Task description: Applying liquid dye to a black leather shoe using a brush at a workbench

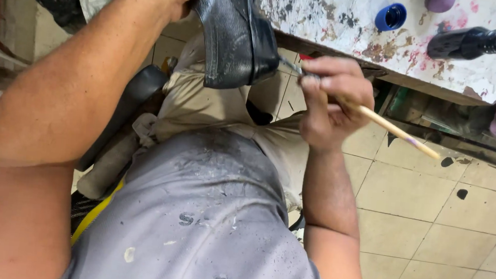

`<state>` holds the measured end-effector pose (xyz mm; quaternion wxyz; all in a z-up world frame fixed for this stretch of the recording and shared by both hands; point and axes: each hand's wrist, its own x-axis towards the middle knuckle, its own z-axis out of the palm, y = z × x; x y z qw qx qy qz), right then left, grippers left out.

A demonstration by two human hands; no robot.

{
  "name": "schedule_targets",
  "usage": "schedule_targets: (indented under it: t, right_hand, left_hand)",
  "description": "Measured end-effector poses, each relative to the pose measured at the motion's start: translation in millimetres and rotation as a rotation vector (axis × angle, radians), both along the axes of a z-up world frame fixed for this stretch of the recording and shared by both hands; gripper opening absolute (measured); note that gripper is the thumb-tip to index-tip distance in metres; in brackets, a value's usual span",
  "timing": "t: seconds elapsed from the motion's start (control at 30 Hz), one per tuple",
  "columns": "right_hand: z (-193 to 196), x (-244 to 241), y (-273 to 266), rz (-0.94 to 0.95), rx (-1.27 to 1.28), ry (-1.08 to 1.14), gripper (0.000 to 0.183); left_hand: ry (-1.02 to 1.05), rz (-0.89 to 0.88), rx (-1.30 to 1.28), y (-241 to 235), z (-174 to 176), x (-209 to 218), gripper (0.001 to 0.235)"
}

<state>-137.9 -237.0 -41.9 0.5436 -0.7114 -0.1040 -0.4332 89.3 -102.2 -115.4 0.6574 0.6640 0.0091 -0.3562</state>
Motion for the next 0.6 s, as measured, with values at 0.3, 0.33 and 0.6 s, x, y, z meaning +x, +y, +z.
schedule_targets:
  t: [0.3,0.33,0.6]
  right_hand:
    - [-33,-38,28,-0.009,0.012,0.153,0.016]
    - [-24,-25,21,-0.012,0.01,0.145,0.016]
    - [-18,-28,51,-0.032,-0.136,0.038,0.015]
  left_hand:
    - [0.189,0.143,-0.093,11,-50,16,0.047]
    - [0.182,0.139,-0.096,10,-51,19,0.047]
    - [0.291,0.193,-0.063,11,-53,18,0.051]
